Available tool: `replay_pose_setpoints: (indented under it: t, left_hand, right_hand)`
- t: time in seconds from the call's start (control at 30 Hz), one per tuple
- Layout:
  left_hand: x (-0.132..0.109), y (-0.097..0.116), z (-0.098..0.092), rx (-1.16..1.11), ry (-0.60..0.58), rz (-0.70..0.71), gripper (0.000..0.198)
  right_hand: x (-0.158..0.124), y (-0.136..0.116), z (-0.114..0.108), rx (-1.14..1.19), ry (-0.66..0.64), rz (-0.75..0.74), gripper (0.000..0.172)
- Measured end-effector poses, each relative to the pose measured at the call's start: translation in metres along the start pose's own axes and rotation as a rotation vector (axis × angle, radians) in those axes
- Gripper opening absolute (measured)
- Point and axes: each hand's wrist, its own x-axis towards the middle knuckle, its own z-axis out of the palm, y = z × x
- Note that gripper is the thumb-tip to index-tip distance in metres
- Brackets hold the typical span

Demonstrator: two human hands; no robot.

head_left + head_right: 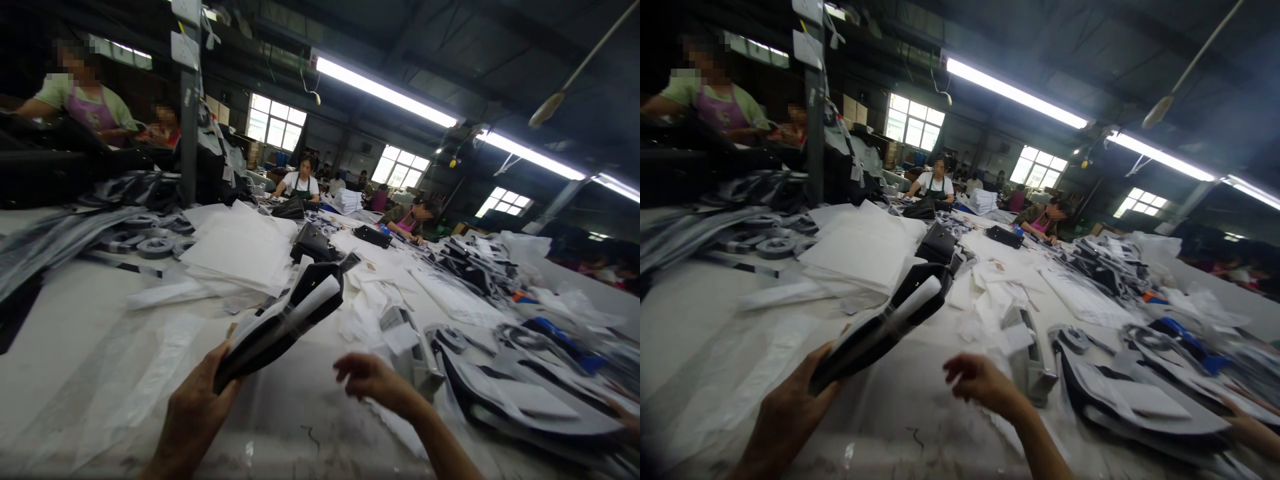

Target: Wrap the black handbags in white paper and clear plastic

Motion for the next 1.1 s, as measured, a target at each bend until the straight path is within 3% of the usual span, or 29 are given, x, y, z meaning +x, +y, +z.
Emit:
replay_pose_setpoints:
  t: [0.07,0.1,0.17,0.27,0.43,0.6,0.73,0.87,1.0,1.1]
  left_hand:
    - [-0.001,-0.002,0.001,-0.004,-0.007,-0.003,0.034]
    - [-0.002,-0.003,0.001,-0.003,-0.013,-0.003,0.034]
    - [-0.003,-0.004,0.002,0.003,-0.022,-0.009,0.034]
    - [-0.005,-0.004,0.004,0.016,-0.028,-0.014,0.033]
    - [-0.003,0.000,0.002,0.021,-0.027,-0.007,0.034]
    - [-0.003,0.002,0.004,0.017,-0.038,-0.023,0.034]
    - [-0.003,0.002,0.005,0.005,-0.043,-0.043,0.035]
    - [-0.002,0.002,0.003,-0.031,-0.013,-0.041,0.032]
    - [-0.002,0.001,0.001,-0.044,0.004,-0.044,0.033]
    - [0.000,0.000,-0.001,-0.075,0.008,-0.071,0.034]
  right_hand:
    - [-0.011,0.023,0.004,-0.275,-0.103,0.173,0.032]
    - [-0.015,0.029,0.001,-0.349,-0.075,0.205,0.027]
    - [-0.022,0.030,-0.016,-0.406,0.070,0.186,0.019]
    - [-0.023,0.016,-0.042,-0.519,0.265,0.074,0.023]
    - [0.011,0.017,-0.047,-0.833,0.377,0.086,0.037]
    - [0.052,0.037,-0.035,-0.827,0.389,0.208,0.039]
    - [0.055,0.026,-0.034,-0.684,0.294,0.280,0.015]
    - [0.013,-0.005,-0.023,-0.490,0.151,0.301,0.026]
    - [-0.049,-0.010,0.020,-0.191,-0.267,0.254,0.035]
    - [-0.070,0.006,0.064,-0.196,-0.407,0.233,0.030]
